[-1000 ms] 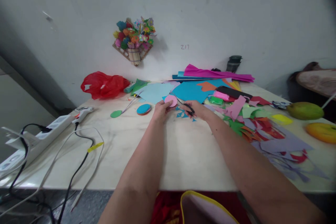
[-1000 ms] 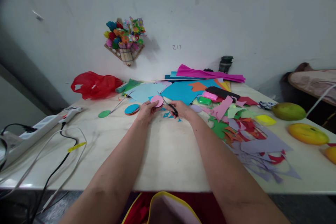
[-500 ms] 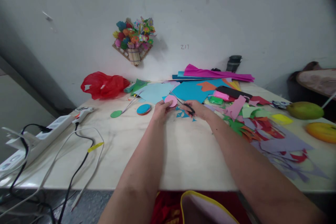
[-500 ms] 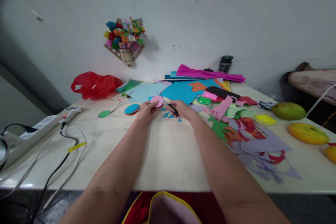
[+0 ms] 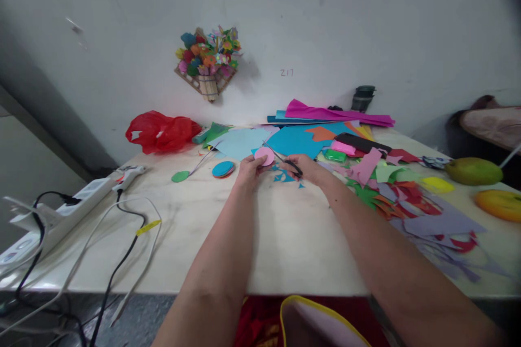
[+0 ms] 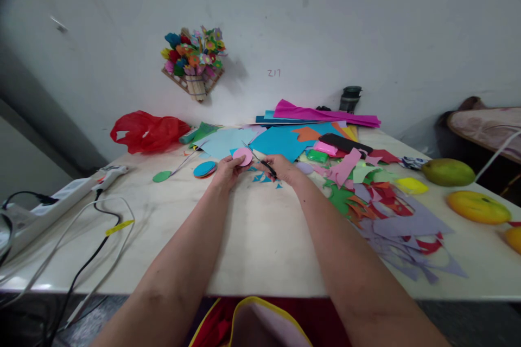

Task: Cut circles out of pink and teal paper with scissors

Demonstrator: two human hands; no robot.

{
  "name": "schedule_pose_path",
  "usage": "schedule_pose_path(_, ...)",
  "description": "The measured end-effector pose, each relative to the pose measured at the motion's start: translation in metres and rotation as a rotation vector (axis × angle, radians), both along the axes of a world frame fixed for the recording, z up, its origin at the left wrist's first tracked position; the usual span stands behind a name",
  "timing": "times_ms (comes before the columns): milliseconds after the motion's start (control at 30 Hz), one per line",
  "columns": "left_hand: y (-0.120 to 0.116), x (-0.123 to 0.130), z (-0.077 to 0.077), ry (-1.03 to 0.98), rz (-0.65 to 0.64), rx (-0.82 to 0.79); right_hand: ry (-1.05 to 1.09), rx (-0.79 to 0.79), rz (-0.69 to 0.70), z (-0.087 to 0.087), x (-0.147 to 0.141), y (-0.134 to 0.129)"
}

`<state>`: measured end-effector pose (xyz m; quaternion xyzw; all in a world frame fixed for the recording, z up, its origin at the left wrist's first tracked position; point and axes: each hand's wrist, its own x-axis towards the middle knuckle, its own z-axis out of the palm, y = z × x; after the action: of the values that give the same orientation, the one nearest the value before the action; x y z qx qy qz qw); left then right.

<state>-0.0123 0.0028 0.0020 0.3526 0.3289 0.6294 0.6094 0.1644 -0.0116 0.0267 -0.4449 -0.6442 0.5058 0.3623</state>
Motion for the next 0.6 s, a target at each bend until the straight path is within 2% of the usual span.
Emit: schedule_pose_path(600, 0.0024, -0.0007, -0.002, -0.018, 0.034, 0.005, 0.009, 0.021, 0.017, -0.0073, 0.0038, 0.0067)
